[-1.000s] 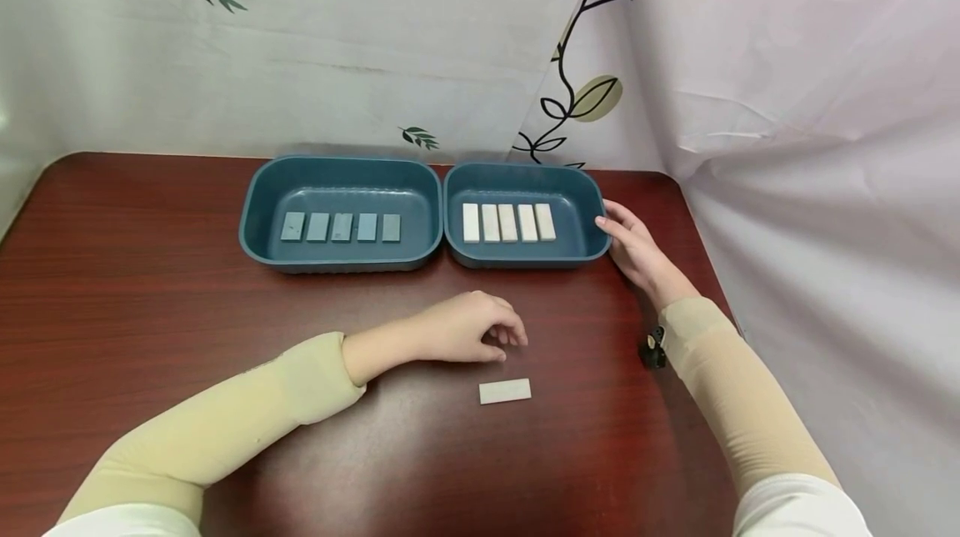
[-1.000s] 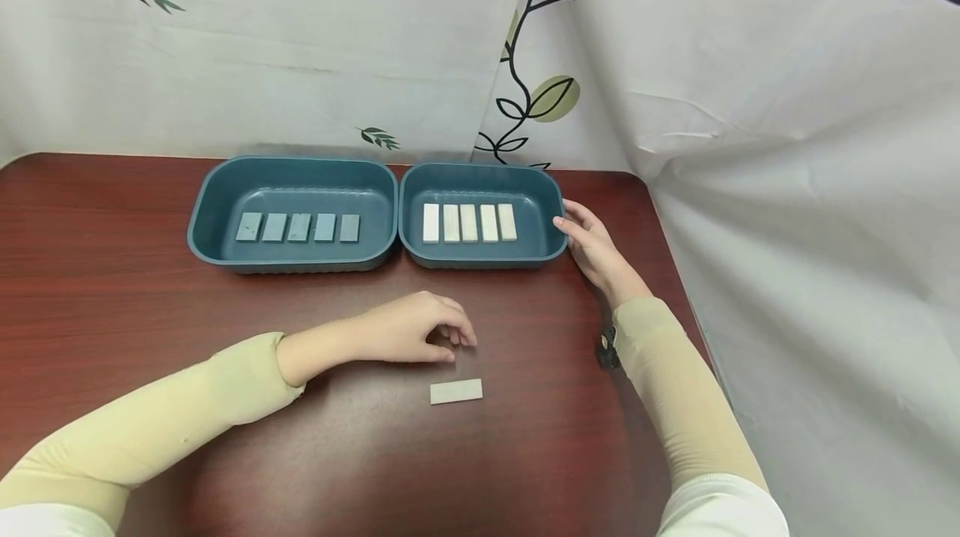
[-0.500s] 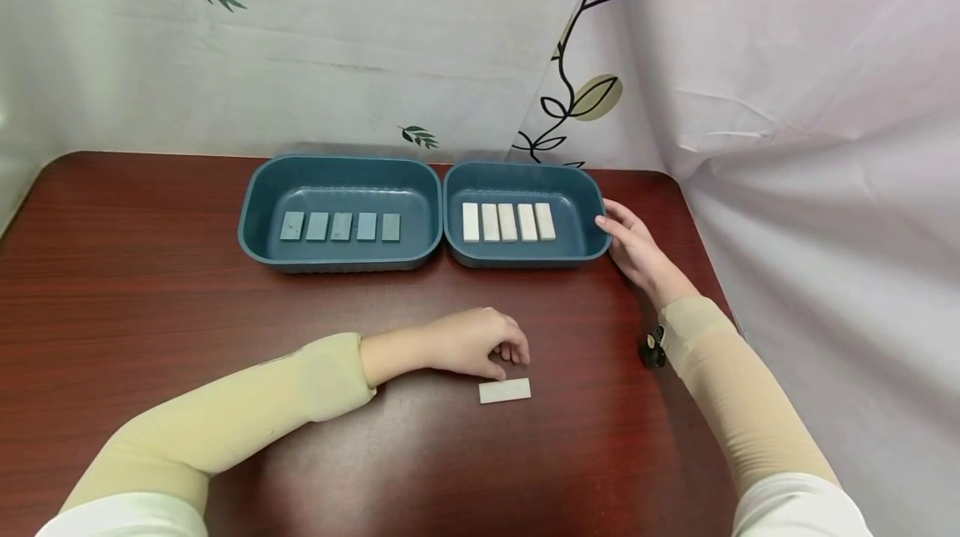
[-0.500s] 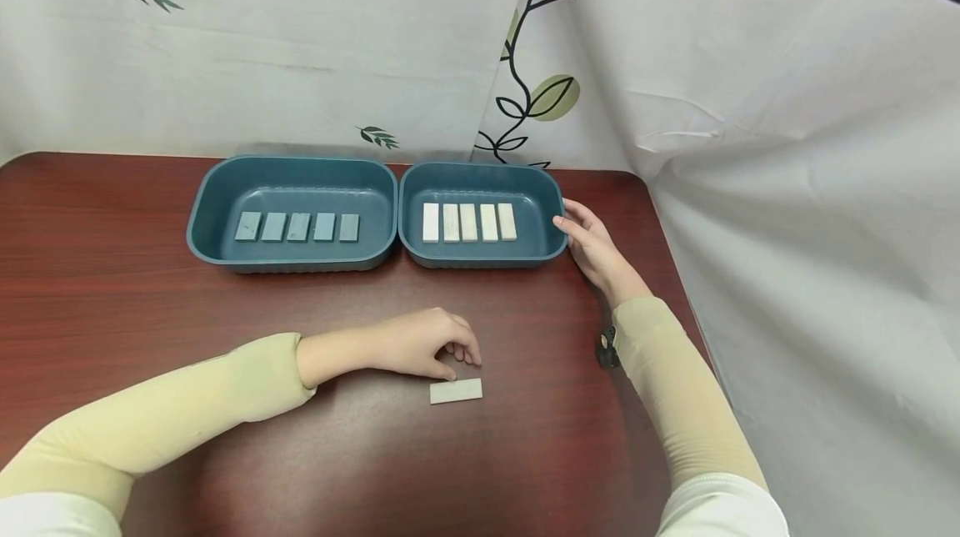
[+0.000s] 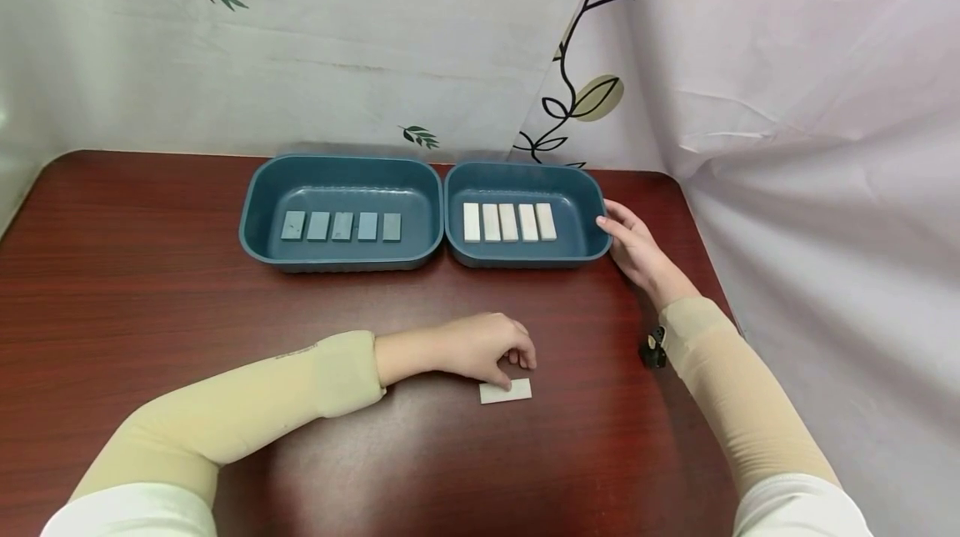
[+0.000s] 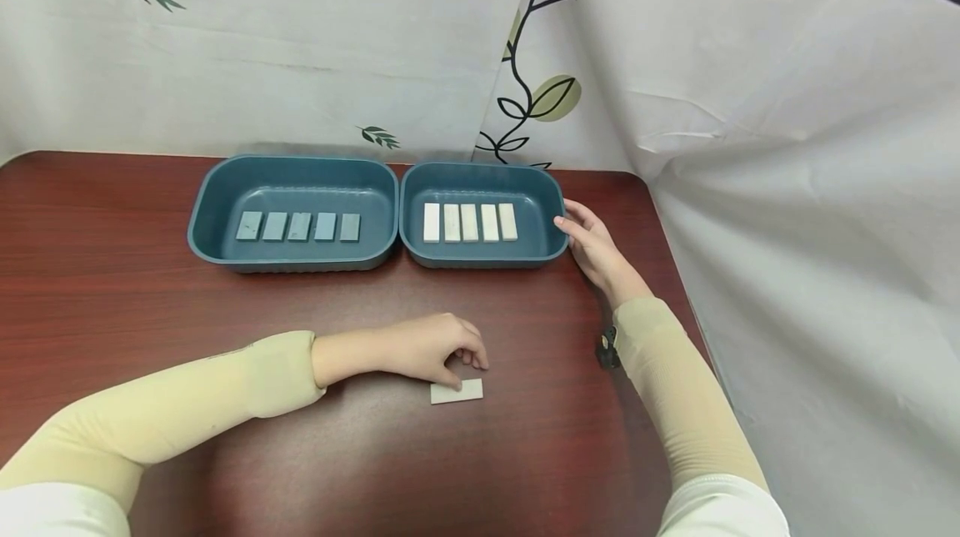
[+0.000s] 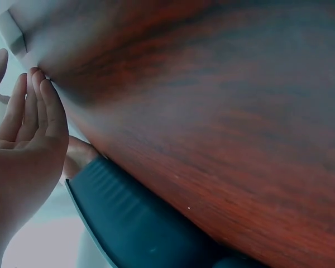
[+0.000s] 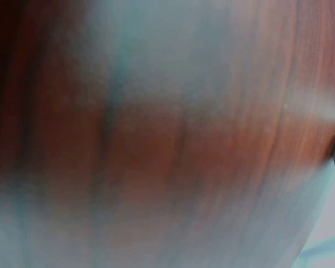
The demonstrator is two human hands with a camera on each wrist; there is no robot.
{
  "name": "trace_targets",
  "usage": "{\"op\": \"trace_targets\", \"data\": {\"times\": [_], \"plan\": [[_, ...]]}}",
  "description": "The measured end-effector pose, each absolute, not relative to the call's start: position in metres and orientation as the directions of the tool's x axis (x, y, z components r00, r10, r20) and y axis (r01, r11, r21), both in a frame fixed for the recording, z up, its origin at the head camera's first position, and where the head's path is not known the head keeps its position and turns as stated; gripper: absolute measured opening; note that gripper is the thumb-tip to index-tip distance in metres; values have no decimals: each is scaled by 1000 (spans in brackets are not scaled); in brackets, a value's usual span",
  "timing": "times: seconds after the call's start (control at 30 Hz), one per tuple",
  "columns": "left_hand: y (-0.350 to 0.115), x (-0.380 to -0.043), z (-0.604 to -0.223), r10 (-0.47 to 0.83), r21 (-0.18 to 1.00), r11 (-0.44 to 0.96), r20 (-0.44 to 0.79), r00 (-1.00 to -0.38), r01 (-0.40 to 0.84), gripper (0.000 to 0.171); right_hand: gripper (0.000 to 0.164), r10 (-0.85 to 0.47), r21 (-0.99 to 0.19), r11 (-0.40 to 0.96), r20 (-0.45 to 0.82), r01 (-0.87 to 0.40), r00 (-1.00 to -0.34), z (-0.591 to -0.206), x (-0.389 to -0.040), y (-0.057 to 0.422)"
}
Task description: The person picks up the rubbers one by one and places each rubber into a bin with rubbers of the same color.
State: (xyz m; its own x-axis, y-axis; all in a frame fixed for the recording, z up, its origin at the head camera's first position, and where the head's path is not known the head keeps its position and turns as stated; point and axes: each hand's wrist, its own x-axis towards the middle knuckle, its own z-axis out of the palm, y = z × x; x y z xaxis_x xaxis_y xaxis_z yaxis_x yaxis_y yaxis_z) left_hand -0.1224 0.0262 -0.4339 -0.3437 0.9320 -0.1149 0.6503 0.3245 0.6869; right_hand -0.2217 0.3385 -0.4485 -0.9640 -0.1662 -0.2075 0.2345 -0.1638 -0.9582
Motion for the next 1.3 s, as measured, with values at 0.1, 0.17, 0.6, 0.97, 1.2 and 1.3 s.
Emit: {"op": "trace_targets", "data": {"times": [0.1,0.17,0.6,0.97,1.2,1.3], "plan": [[27,-121,-434,938,674,317,-118,-327,667,31,25,-165,-960,-151,-210,235,-964,-449,-221,339],[27,-121,-433,944,666,306,-118,-309,680,33,25,-165,-961,-148,-211,235,-964,-449,-221,339],[28,-121,-432,968,666,243,-118,-221,705,39,25,-169,-963,-149,-200,226,-965,-448,-221,338],[32,-120,-428,962,622,273,-153,-228,734,42,27,-155,-964,-145,-201,223,-967,-449,-222,338],[37,-120,-425,955,598,296,-192,-225,745,41,27,-153,-964,-130,-210,231,-966,-448,-222,339],[39,-120,-424,950,582,310,-219,-223,751,41,27,-155,-963,-137,-211,233,-965,-448,-221,338]]}}
